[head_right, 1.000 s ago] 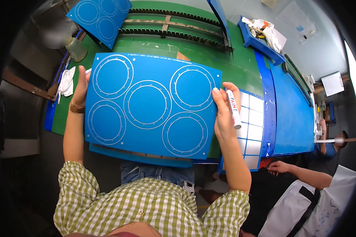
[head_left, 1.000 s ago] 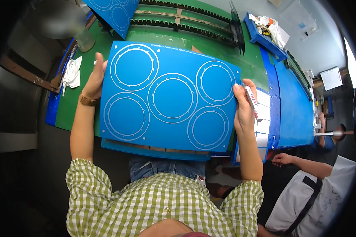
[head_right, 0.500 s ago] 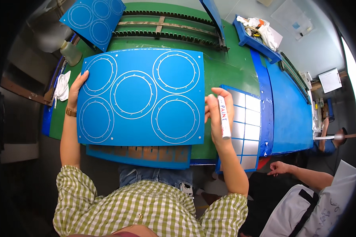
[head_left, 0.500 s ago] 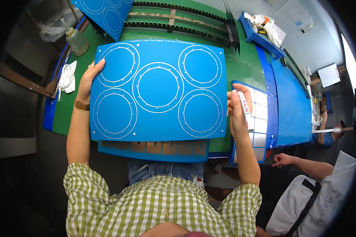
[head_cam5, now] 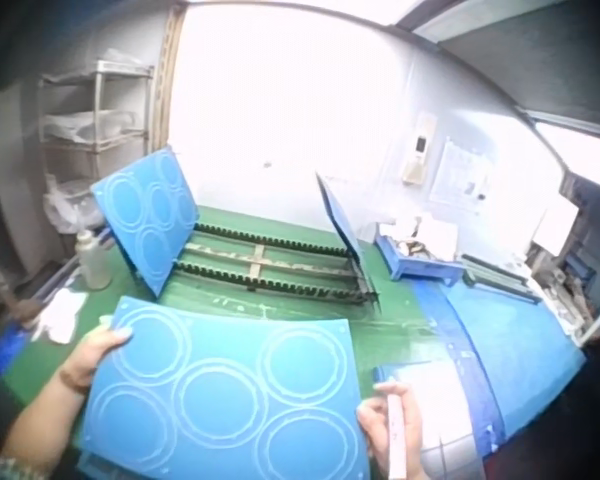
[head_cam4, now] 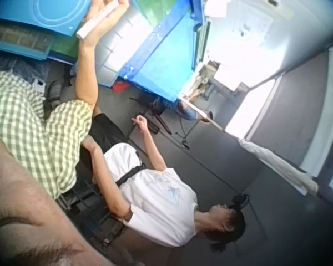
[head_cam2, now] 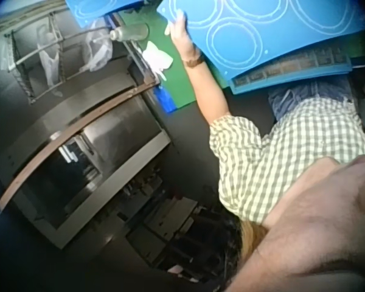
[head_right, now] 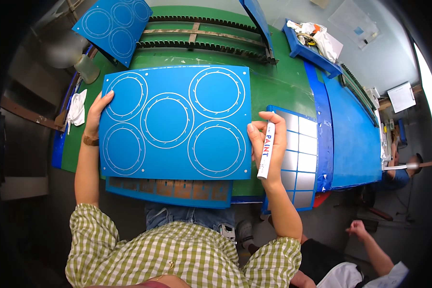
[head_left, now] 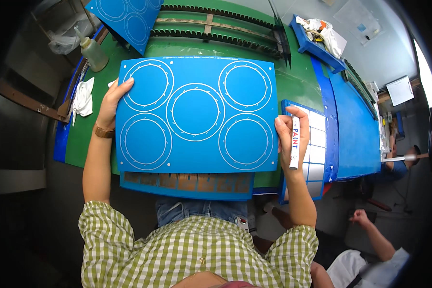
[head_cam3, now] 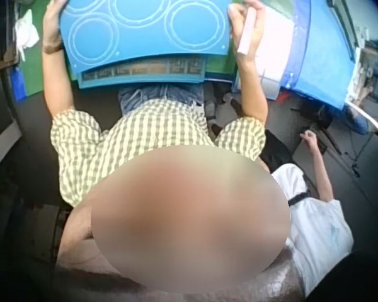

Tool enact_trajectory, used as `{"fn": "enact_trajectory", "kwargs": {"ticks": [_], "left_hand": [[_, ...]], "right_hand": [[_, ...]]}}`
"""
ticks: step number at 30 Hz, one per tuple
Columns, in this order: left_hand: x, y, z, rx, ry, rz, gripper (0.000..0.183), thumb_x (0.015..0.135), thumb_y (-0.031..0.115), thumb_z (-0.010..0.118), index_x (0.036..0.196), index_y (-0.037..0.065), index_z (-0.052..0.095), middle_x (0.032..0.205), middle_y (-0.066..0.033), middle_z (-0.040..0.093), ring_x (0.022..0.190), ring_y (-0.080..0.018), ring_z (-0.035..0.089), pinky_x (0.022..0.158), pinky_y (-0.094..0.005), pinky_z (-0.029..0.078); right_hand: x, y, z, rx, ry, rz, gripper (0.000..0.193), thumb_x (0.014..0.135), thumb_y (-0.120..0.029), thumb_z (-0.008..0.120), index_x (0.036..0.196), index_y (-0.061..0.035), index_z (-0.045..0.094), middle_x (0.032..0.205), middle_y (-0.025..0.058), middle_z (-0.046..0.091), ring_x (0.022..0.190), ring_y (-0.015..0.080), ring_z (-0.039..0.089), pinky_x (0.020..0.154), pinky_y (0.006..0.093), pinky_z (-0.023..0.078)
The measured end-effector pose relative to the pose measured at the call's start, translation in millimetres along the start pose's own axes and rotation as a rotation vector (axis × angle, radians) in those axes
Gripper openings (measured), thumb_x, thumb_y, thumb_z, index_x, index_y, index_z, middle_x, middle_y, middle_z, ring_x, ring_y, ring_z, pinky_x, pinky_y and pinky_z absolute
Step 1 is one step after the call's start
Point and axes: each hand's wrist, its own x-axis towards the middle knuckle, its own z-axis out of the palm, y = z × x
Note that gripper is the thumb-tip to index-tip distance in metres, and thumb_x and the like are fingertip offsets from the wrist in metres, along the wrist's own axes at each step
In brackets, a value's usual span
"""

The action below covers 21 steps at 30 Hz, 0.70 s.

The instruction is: Marking patterns on metal plates using a stencil and a white paint marker.

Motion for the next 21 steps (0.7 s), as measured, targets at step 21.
{"fn": "enact_trajectory", "kwargs": {"ticks": [21], "left_hand": [[-3.5, 0.1, 3.9, 0.006, -0.113, 0.013, 0.045, 0.089, 0.021, 0.054, 0.125, -0.003, 0.039, 0.110, -0.0134, 0.056, 0.091, -0.0166, 0.061, 0.077, -0.0271, 0.052]], "right_hand": [[9.2, 22.7, -4.2, -0.109, 0.017, 0.013, 0.026, 0.085, -0.008, 0.060, 0.108, -0.0028, 0.048, 0.075, 0.0036, 0.058, 0.042, 0.0022, 0.038, 0.034, 0.0164, 0.026]]}}
